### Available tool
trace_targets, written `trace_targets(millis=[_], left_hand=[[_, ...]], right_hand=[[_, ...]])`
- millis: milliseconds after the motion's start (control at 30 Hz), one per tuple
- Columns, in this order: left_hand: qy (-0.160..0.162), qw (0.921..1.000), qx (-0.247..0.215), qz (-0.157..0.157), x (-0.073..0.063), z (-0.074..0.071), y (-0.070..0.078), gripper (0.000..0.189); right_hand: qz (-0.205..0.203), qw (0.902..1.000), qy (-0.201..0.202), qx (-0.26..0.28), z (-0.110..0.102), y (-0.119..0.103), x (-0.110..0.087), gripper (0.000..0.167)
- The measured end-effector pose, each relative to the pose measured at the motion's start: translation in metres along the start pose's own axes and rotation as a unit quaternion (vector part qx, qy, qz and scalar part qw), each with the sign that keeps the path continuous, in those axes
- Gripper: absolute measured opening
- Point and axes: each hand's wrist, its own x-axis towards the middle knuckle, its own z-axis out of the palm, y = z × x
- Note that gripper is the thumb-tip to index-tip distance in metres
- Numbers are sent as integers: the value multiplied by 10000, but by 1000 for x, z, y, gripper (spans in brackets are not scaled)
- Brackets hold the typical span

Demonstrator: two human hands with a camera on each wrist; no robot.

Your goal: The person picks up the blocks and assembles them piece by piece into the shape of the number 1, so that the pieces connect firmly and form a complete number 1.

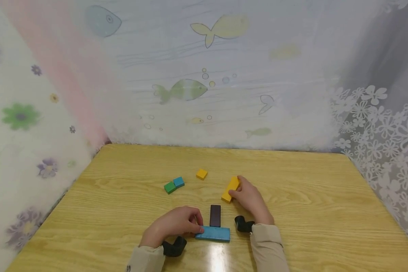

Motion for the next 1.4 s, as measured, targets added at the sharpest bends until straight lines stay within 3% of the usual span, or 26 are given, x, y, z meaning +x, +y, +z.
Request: trace_targets(millis=[700, 1400], left_hand=[[-8, 10000, 41, -23, -2, -2, 3, 12], [48, 9999, 133, -31, 0, 0, 6, 14]], right_hand=[[-116, 9998, 62, -114, 15, -11, 3, 65], [-555, 9978, -360, -46, 15, -15, 6, 68]])
